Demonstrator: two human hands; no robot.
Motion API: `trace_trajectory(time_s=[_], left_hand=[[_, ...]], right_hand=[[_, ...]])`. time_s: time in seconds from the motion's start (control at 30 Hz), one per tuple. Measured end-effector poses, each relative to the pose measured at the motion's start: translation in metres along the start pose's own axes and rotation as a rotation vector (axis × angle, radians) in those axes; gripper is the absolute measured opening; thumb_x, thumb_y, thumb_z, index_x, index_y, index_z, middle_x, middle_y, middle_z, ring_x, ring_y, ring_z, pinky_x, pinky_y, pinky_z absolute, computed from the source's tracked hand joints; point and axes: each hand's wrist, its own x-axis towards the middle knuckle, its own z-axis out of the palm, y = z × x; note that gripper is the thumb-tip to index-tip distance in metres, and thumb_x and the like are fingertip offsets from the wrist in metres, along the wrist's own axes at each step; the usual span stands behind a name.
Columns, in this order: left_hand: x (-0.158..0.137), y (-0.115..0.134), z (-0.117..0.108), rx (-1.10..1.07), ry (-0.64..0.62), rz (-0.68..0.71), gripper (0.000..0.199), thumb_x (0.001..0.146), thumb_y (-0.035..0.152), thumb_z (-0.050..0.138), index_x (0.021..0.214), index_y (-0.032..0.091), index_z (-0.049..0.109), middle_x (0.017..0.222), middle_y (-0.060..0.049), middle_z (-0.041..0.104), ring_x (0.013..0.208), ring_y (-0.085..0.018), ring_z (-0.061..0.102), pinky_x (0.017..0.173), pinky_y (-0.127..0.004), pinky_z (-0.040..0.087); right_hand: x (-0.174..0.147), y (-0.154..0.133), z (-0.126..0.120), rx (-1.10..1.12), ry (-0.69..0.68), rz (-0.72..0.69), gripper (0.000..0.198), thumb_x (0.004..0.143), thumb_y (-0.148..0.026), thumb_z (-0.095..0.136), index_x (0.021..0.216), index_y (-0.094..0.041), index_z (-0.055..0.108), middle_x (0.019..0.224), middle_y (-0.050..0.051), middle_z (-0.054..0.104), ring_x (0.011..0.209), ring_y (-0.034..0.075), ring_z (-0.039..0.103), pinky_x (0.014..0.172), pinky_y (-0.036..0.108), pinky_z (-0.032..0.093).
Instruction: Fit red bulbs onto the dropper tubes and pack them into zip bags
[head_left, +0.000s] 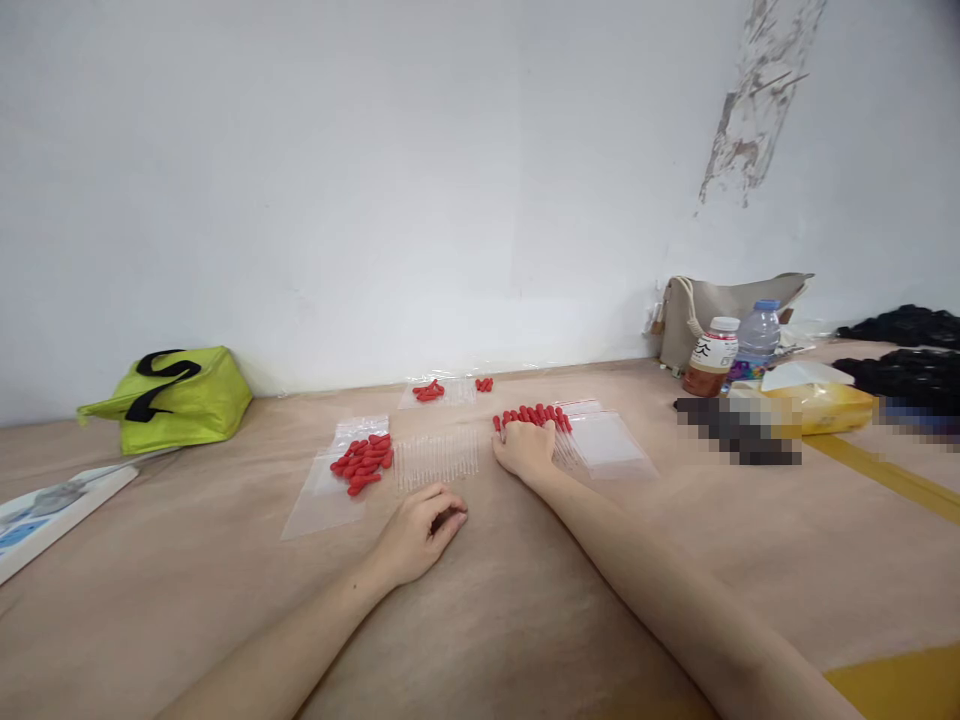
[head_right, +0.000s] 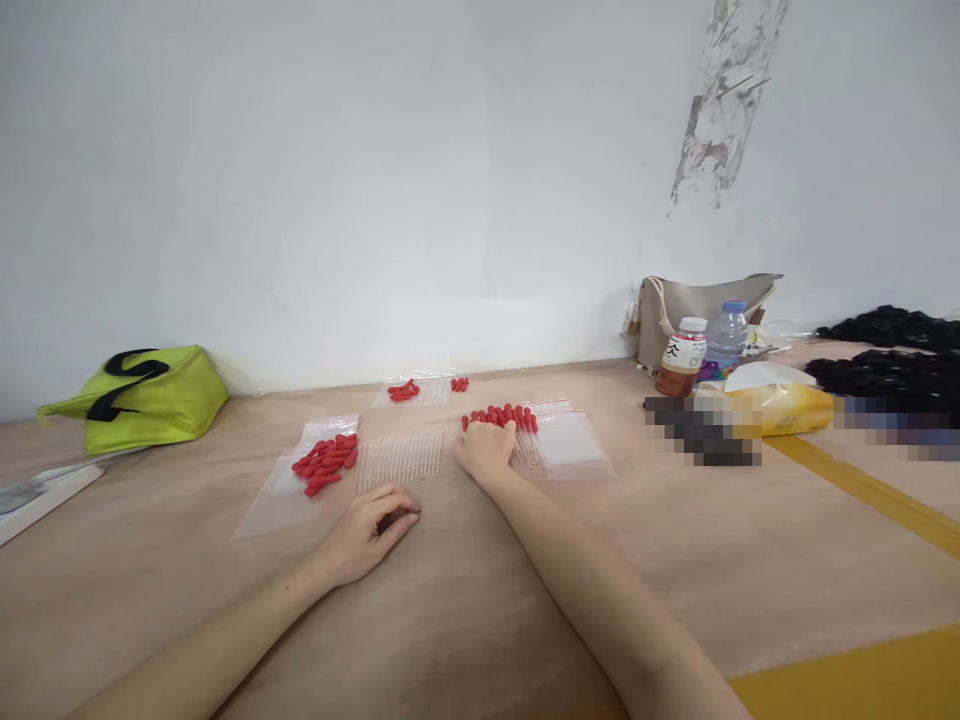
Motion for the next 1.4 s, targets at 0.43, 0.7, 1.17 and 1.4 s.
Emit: trace_trajectory(time_s=[0.43,0.7,1.17,1.4], left_hand=[[0.000,0.000,0.001,-0.007,0.003,-0.007,0.016,0.084,0.021,0.043,0.084,0.018,0.059,0.080,-0.003,0.057,0.072,-0.014,0.053,0.065,-0.025,0.041],[0.001,-0.008,-0.009,0.203,0.091,-0.087,0.013,0.082,0.024,0.046,0.083,0.019,0.059,0.082,-0.003,0.057,0.077,-0.017,0.054,0.070,-0.027,0.041],[-0.016,-0.070,-0.060,0.895,0.066,-0.352,0.015,0.079,0.026,0.048,0.080,0.018,0.061,0.089,-0.009,0.056,0.088,-0.027,0.050,0.072,-0.036,0.036],[-0.007,-0.043,-0.044,0.672,0.237,-0.207,0.015,0.083,0.023,0.043,0.080,0.016,0.055,0.088,-0.009,0.056,0.088,-0.025,0.050,0.076,-0.037,0.037]], right_hand=[[0.010,-0.033,0.003,0.003,-0.168,0.006,0.027,0.072,-0.031,0.046,0.081,-0.013,0.064,0.083,0.014,0.065,0.076,0.023,0.059,0.082,0.042,0.022],[0.016,-0.039,0.007,-0.026,-0.226,-0.015,0.021,0.072,-0.021,0.047,0.079,-0.013,0.066,0.080,0.015,0.066,0.076,0.024,0.060,0.080,0.042,0.023],[-0.057,0.032,-0.022,0.049,0.173,-0.424,0.020,0.084,-0.023,0.035,0.081,-0.014,0.052,0.073,0.008,0.062,0.070,0.019,0.054,0.069,0.033,0.028],[-0.073,0.061,-0.022,0.365,0.239,-0.572,0.023,0.087,-0.020,0.036,0.104,-0.016,0.050,0.082,0.006,0.063,0.078,0.017,0.055,0.071,0.031,0.032]])
